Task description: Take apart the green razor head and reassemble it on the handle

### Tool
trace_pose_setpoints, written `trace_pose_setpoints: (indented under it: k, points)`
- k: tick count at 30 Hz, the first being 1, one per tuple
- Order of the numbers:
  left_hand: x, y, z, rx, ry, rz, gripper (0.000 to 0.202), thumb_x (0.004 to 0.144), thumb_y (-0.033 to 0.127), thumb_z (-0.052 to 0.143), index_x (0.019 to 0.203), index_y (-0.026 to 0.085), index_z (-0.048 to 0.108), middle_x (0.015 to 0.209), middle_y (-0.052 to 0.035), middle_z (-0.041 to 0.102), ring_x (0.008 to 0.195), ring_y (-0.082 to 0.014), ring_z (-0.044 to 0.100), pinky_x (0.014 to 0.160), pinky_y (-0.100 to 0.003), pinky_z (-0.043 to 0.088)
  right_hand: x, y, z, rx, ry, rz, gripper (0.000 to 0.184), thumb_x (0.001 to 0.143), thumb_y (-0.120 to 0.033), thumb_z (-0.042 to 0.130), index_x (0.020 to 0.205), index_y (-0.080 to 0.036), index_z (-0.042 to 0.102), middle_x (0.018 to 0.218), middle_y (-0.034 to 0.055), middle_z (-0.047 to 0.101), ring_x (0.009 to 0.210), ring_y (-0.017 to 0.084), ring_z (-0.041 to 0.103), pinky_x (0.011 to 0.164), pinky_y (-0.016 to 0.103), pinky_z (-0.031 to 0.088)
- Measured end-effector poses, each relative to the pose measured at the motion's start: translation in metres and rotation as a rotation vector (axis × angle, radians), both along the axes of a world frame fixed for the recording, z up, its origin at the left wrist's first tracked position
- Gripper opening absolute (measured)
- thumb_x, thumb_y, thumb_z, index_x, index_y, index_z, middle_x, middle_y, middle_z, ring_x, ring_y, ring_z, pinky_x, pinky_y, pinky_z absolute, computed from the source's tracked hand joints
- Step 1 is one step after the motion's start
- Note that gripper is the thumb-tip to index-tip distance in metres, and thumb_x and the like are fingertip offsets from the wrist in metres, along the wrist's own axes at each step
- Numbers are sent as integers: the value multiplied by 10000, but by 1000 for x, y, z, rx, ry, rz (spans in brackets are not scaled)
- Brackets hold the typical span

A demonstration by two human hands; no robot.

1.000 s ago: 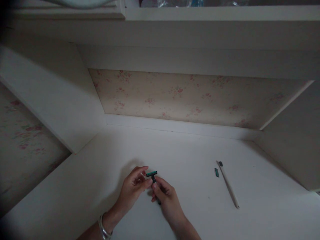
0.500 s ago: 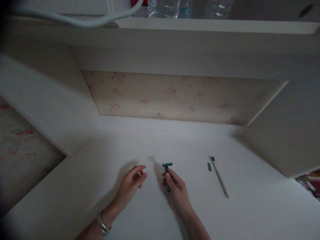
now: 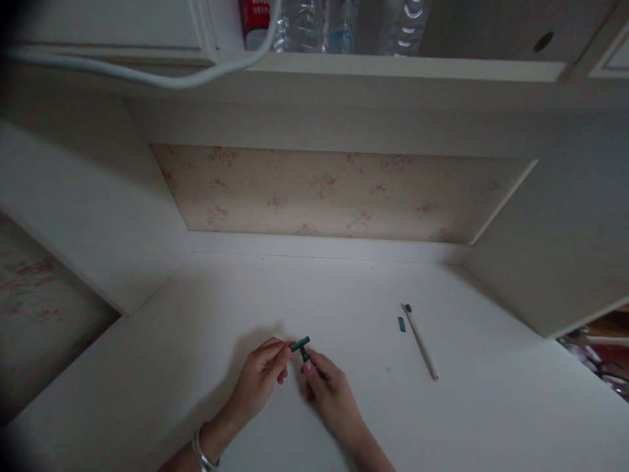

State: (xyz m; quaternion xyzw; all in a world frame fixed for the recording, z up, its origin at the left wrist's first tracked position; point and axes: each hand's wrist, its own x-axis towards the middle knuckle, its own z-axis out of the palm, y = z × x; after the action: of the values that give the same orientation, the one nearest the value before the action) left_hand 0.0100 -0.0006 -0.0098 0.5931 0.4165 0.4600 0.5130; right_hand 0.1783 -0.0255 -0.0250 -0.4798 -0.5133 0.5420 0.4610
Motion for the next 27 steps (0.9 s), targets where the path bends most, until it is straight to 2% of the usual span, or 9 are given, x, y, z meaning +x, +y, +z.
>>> trace_pose_setpoints:
  k: [3,6,10,14,19,23,25,27]
  points:
    - [-1,-1,3,54,45,17,316,903,404,506,902,156,702,738,-16,520,563,-96,501,499,-199,402,-10,-1,-5,1,-19,41,453,897,-516,506,1175,-177,618,793,21,527,564,107,485,508,240,402]
    - [-1,0,5,41,36,24,324,900,408,509,854,148,697,705,-7,499,562,-99,499,502,-195,399,-11,-2,-8,9,-34,51,447,914,-498,484,1183,-161,604,764,15,519,555,104,482,498,231,398]
    - [-2,2,-1,17,34,13,339,892,418,516,913,138,705,689,-6,505,542,-96,492,483,-192,397,-11,-3,-7,42,-65,49,423,920,-481,483,1156,-152,608,736,5,514,543,98,476,488,219,389]
    - [-3,5,-7,43,95,40,334,887,404,525,974,142,714,704,-12,524,532,-93,504,482,-194,397,-13,-5,-1,39,-76,64,411,920,-499,468,1040,-136,622,676,-2,524,528,103,494,491,217,394]
    - [-2,5,-4,86,140,71,340,891,404,513,972,145,717,704,-16,529,531,-97,511,485,-200,395,-16,-9,6,-11,-60,128,438,926,-529,428,866,-132,604,551,-10,547,479,106,510,482,213,386]
    - [1,4,-1,13,84,68,402,898,457,481,958,126,701,681,-9,523,501,-91,496,478,-202,400,-8,-6,6,-37,-86,43,467,890,-547,476,1033,-131,633,706,23,624,573,129,572,544,236,462]
    - [1,5,-1,-35,66,97,437,900,484,458,993,120,680,723,-21,551,504,-91,499,480,-207,408,4,-2,5,-68,-121,-44,513,870,-565,489,1131,-138,604,864,63,663,672,157,620,590,259,509]
    - [-1,6,-2,-63,65,121,460,895,506,453,1022,119,666,776,-34,569,518,-94,508,478,-212,410,24,4,5,-67,-211,-132,527,874,-576,462,1146,-142,587,959,93,674,751,184,651,611,274,535]
